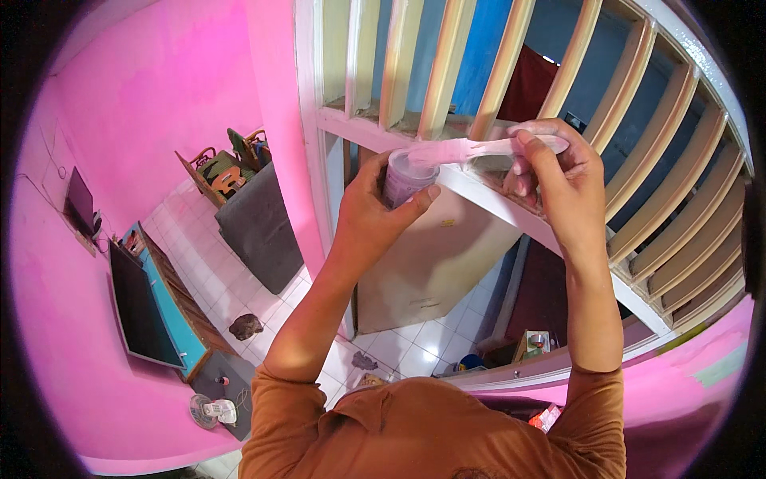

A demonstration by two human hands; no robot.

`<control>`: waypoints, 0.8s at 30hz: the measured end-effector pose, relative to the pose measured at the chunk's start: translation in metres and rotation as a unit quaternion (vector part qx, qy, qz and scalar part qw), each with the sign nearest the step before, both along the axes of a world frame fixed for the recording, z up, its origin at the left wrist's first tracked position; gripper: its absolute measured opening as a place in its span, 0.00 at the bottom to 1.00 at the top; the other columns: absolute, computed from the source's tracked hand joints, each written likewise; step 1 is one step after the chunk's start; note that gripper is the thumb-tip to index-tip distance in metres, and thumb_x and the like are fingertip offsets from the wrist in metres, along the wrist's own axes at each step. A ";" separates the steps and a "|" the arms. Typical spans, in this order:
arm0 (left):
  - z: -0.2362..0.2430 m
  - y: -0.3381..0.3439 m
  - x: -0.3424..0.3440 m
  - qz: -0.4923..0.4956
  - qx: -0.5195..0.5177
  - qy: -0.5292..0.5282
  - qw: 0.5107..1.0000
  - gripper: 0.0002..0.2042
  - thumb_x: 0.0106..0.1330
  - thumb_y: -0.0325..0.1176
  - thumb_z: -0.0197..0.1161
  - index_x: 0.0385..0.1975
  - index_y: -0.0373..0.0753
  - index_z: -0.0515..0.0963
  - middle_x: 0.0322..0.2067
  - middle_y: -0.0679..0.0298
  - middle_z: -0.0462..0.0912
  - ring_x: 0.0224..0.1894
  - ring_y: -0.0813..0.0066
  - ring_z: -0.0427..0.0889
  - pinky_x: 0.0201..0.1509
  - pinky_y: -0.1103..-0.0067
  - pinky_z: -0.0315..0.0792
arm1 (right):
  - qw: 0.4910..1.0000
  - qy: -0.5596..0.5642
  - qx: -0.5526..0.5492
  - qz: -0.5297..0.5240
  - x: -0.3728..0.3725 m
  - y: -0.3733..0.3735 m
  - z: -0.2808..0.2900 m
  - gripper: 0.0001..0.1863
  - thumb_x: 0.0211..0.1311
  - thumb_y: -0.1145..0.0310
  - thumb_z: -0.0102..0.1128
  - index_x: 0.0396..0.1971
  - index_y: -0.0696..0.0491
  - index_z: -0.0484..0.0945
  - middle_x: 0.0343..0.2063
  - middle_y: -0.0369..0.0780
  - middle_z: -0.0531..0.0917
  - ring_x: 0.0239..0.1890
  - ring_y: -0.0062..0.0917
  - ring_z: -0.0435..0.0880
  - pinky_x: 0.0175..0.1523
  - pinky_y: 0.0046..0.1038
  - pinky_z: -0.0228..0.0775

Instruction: The person paints a wooden frame by dipping a brush into a cup of paint and applying paint onto the wooden beams.

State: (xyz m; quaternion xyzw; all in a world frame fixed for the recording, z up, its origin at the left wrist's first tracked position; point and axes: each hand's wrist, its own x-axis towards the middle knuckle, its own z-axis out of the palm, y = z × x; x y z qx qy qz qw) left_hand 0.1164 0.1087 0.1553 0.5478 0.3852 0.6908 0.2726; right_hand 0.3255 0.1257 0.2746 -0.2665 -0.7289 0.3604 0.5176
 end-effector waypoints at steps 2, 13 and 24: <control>0.004 0.003 -0.001 0.011 0.003 -0.001 1.000 0.30 0.59 0.32 0.77 0.59 0.28 0.72 0.51 0.58 0.80 0.53 0.71 0.80 0.59 0.75 0.74 | 1.000 0.005 -0.011 -0.028 0.000 0.000 0.002 0.09 0.71 0.68 0.61 0.40 0.59 0.82 0.24 0.34 0.81 0.21 0.13 0.75 0.24 0.18 0.64; 0.034 0.019 -0.005 0.081 -0.017 0.049 0.995 0.27 0.59 0.33 0.76 0.54 0.27 0.75 0.47 0.55 0.83 0.49 0.72 0.82 0.54 0.76 0.76 | 0.998 0.032 0.042 -0.045 -0.006 0.011 0.009 0.11 0.71 0.67 0.61 0.42 0.60 0.81 0.26 0.36 0.82 0.22 0.15 0.78 0.22 0.18 0.67; 0.035 0.026 -0.012 0.079 0.022 0.044 0.996 0.28 0.59 0.35 0.78 0.54 0.27 0.75 0.47 0.54 0.83 0.49 0.70 0.83 0.55 0.76 0.75 | 0.997 0.029 0.044 -0.049 -0.014 0.015 0.015 0.11 0.71 0.67 0.60 0.43 0.61 0.81 0.26 0.37 0.82 0.23 0.16 0.79 0.24 0.20 0.71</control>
